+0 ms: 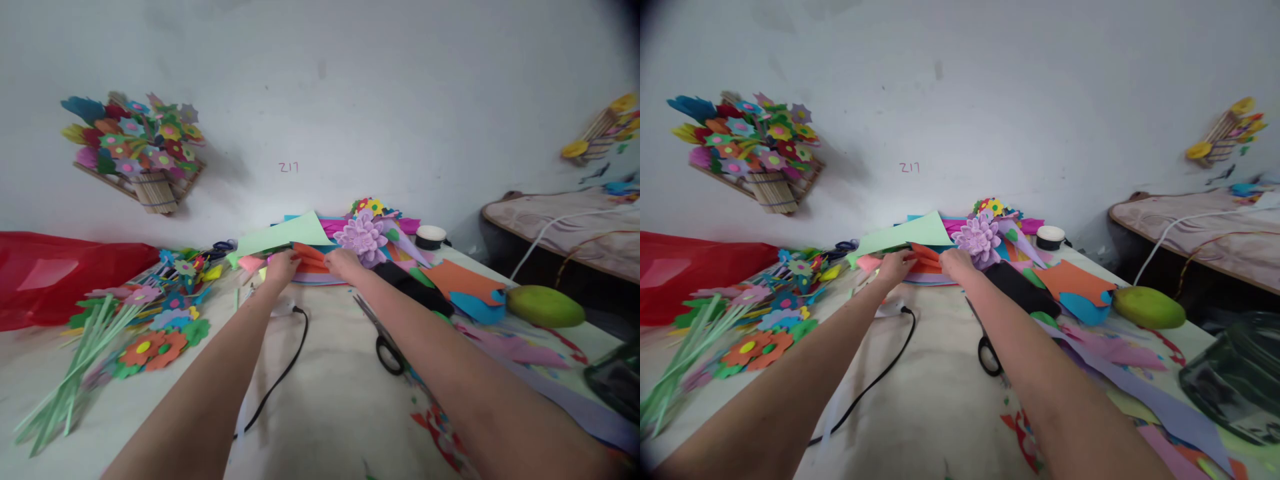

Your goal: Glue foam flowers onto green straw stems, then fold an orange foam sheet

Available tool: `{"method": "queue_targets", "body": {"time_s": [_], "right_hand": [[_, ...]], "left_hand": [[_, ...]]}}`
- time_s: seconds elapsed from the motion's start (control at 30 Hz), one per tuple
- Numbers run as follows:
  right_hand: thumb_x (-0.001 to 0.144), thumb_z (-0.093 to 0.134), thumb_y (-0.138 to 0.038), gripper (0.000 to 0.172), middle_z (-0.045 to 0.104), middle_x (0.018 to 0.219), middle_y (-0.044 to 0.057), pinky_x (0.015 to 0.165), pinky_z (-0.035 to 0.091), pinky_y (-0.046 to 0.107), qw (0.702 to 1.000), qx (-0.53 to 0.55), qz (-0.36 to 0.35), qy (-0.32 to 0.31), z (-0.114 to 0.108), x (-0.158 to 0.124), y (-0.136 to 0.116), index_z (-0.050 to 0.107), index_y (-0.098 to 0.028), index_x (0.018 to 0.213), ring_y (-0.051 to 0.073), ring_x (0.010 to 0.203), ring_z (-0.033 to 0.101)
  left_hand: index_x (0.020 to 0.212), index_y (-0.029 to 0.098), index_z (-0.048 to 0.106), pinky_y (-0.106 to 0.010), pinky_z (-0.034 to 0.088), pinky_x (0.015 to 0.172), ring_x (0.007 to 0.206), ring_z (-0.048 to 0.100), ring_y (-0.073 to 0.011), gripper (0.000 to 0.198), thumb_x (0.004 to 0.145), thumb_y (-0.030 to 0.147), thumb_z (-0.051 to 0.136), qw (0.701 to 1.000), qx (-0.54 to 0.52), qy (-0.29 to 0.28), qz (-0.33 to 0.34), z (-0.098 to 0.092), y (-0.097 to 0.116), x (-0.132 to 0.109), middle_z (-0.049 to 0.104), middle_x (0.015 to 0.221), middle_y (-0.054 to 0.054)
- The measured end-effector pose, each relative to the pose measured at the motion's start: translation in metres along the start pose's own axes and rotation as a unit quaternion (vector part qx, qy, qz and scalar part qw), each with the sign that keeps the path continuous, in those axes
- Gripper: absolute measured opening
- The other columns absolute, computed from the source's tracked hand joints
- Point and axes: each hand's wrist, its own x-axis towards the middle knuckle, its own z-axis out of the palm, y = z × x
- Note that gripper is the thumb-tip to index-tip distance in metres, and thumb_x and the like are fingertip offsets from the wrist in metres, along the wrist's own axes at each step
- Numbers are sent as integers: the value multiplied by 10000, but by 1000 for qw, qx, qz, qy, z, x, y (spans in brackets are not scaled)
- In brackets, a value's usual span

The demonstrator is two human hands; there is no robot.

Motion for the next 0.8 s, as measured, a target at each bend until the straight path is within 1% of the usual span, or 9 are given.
{"method": "queue_targets", "body": {"time_s": [0.13, 0.23, 0.33, 0.4, 0.47, 0.53, 0.6, 0.7, 0.8], "right_hand": [[838, 473, -189, 258, 691, 1001, 67, 740, 442, 262, 999, 30, 19, -3, 2, 2, 1, 702, -214, 952, 215, 924, 624], [852, 472, -231, 249, 695, 983, 63, 746, 441, 265, 999, 38, 25, -8, 4, 4, 2, 705, -220, 941, 211, 919, 624], [871, 452, -264, 268, 688, 1010, 69, 754, 437, 264, 999, 40, 26, 1, 6, 4, 3, 702, -228, 963, 208, 939, 616], [874, 444, -264, 275, 681, 1034, 70, 748, 436, 261, 999, 36, 26, 5, 6, 3, 3, 695, -229, 982, 207, 947, 613], [870, 448, -260, 270, 682, 1030, 69, 740, 436, 259, 999, 33, 26, 7, 6, 3, 3, 693, -226, 979, 207, 945, 612], [865, 451, -252, 262, 688, 1006, 61, 730, 436, 260, 999, 41, 27, 8, 6, 2, 3, 694, -229, 959, 203, 934, 615], [855, 452, -235, 259, 688, 994, 56, 718, 438, 265, 998, 51, 32, 12, 7, 1, 2, 690, -236, 957, 203, 923, 618], [850, 438, -215, 276, 682, 998, 71, 709, 440, 276, 998, 47, 34, 25, 10, 0, 1, 684, -235, 975, 209, 918, 616], [853, 424, -191, 288, 675, 983, 113, 717, 439, 285, 999, 12, 16, 46, 16, -3, -1, 686, -203, 972, 221, 943, 597]], "left_hand": [[1078, 158, 654, -246, 457, 780, 895, 630, -184, 325, 846, 280, 460, 994, -63, 24, -82, -1, -1, 2, 699, 948, -84], [995, 161, 673, -244, 457, 746, 853, 625, -176, 279, 817, 314, 522, 995, -64, 16, -77, -1, 0, 3, 689, 914, -77], [921, 180, 675, -237, 446, 728, 836, 607, -165, 299, 766, 422, 592, 1000, -21, 4, 5, -2, 0, 1, 658, 966, -66], [945, 204, 668, -243, 433, 721, 863, 591, -173, 356, 746, 491, 598, 997, 27, -8, 74, -3, 0, -2, 640, 1009, -58], [968, 220, 667, -265, 415, 725, 933, 561, -202, 356, 770, 499, 569, 988, 94, 3, 120, -4, 1, -5, 643, 1011, -57], [942, 207, 678, -295, 395, 733, 991, 522, -232, 296, 817, 434, 535, 975, 162, 32, 149, -4, 5, -8, 659, 961, -68], [872, 176, 688, -330, 375, 745, 1000, 498, -255, 237, 847, 333, 512, 956, 221, 48, 185, -4, 10, -10, 670, 879, -87], [783, 140, 683, -378, 345, 771, 968, 488, -271, 208, 846, 192, 492, 924, 288, 45, 248, 1, 21, -10, 664, 787, -110], [740, 126, 676, -389, 333, 770, 940, 485, -272, 204, 828, 130, 491, 903, 324, 23, 281, 5, 32, -9, 658, 750, -114]]}}
